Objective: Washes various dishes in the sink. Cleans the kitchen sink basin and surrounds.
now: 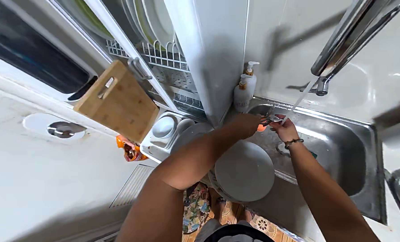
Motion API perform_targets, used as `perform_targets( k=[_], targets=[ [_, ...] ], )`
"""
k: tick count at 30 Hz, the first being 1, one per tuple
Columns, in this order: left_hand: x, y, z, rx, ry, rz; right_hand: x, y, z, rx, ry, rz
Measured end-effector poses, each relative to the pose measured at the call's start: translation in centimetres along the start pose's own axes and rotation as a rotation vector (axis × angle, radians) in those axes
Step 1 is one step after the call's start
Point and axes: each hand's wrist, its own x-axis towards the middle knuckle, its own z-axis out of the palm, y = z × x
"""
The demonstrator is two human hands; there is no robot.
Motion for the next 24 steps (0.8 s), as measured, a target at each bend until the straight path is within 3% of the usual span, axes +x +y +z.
perform_targets(
  k=[3, 6, 9, 12, 15, 18, 21, 24],
  targets=[
    [-3.6, -2.3, -1.0, 0.055, 0.051, 0.002, -0.9, -2.3, -0.6, 0.091, -0.070, 0.058],
    [-10.9, -5.9, -2.1, -0.021, 0.211, -0.070, 0.0, 1.5, -2.4, 0.060, -0.125, 0.088],
    [-17.8, -16.9, 2.7, -0.061, 0.634, -0.142, -1.1, 5.4, -5.5, -0.040, -0.163, 0.188],
    [-21.5, -27.9, 10.1, -0.099, 0.792, -0.383, -3.0, 8.5, -8.6, -0.106, -0.127, 0.287],
    [-21.2, -35.7, 18.8, -0.150, 0.746, -0.602, -4.1, 10.8, -10.4, -0.118, -0.053, 0.349],
    [-18.1, -41.5, 26.7, -0.100, 0.706, -0.659, -5.2, 11.2, -10.6, -0.147, -0.020, 0.393],
    [-15.8, -41.5, 28.6, 0.016, 0.680, -0.644, -6.0, 10.3, -9.4, -0.140, -0.014, 0.420],
    [-16.3, -40.9, 28.5, 0.082, 0.536, -0.624, -6.4, 7.9, -7.3, -0.101, -0.021, 0.401]
  ],
)
